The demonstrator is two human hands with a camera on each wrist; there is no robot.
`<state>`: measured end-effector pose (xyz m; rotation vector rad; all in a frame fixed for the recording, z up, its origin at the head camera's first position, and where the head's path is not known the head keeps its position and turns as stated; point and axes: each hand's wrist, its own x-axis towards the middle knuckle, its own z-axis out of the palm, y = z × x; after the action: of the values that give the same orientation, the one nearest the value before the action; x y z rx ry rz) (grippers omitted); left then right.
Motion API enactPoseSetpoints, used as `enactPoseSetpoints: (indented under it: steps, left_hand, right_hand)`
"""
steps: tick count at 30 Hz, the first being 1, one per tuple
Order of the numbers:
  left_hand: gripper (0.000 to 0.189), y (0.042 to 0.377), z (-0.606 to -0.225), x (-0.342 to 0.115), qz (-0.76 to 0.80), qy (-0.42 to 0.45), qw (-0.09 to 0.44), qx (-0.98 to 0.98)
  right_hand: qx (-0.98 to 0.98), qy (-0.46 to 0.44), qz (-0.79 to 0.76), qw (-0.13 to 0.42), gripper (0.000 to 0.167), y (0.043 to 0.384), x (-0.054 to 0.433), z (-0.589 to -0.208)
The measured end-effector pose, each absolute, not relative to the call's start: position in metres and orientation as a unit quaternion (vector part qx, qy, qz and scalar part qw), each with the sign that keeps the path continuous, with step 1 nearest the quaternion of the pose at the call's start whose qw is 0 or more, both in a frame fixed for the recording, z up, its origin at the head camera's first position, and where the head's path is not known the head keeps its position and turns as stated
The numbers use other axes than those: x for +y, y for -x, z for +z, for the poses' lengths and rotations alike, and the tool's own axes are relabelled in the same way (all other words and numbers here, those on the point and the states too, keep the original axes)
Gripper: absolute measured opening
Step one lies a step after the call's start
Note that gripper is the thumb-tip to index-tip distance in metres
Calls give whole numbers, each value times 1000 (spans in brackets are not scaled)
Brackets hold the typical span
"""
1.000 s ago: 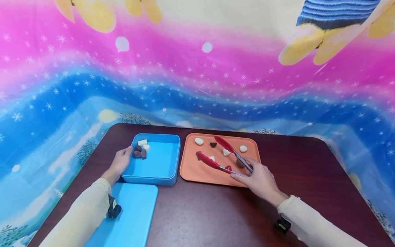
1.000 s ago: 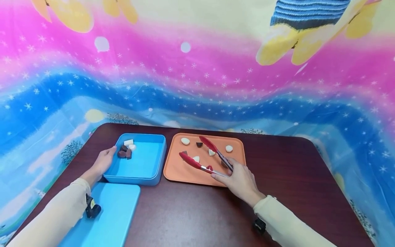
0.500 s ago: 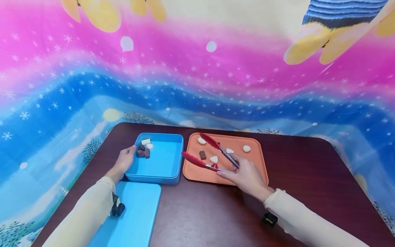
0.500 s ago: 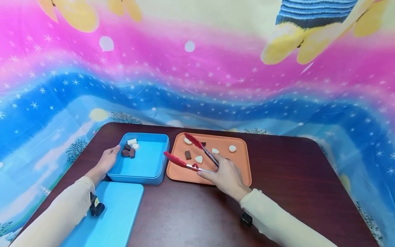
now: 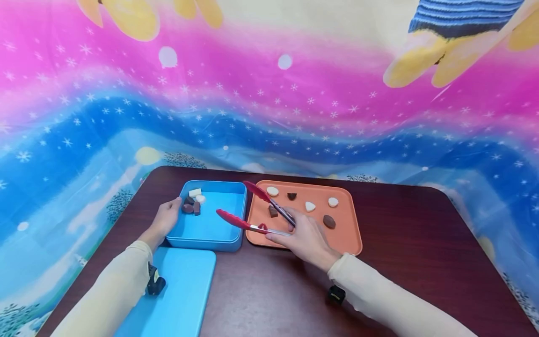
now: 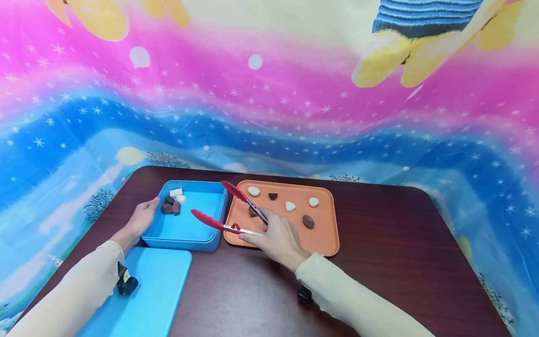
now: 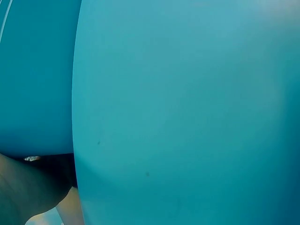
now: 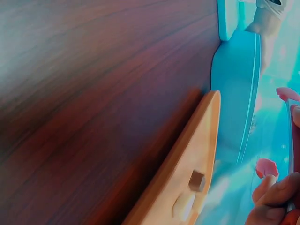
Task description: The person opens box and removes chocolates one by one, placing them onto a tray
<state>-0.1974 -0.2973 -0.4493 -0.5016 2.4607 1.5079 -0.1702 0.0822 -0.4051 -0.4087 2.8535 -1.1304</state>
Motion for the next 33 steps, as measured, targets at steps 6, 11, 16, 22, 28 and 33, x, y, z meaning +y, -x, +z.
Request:
enactPoseSetpoints:
  steps: [6, 11, 16, 22, 28, 33]
  left_hand:
    - [77, 195, -449, -298, 496, 162, 96, 848]
    - [77, 195, -447, -297, 494, 164, 98, 848]
    - [77, 195, -446, -297, 494, 165, 102, 848]
    - [77, 195, -447, -297, 494, 172, 103, 846]
    - [76, 197, -447, -296, 488, 169, 94, 851]
    - [77, 196, -446, -297, 485, 170, 96, 852]
  right_hand:
    - [928, 145, -342, 33, 81, 170, 60, -405]
    - [929, 159, -330, 49, 82, 173, 44, -404]
    - [926, 180, -325, 61, 78, 178, 29, -404]
    - [929, 202, -303, 57, 78, 183, 13, -405]
    - [941, 207, -263, 60, 72, 186, -1, -404]
    - [947, 219, -230, 57, 63, 186, -14, -402]
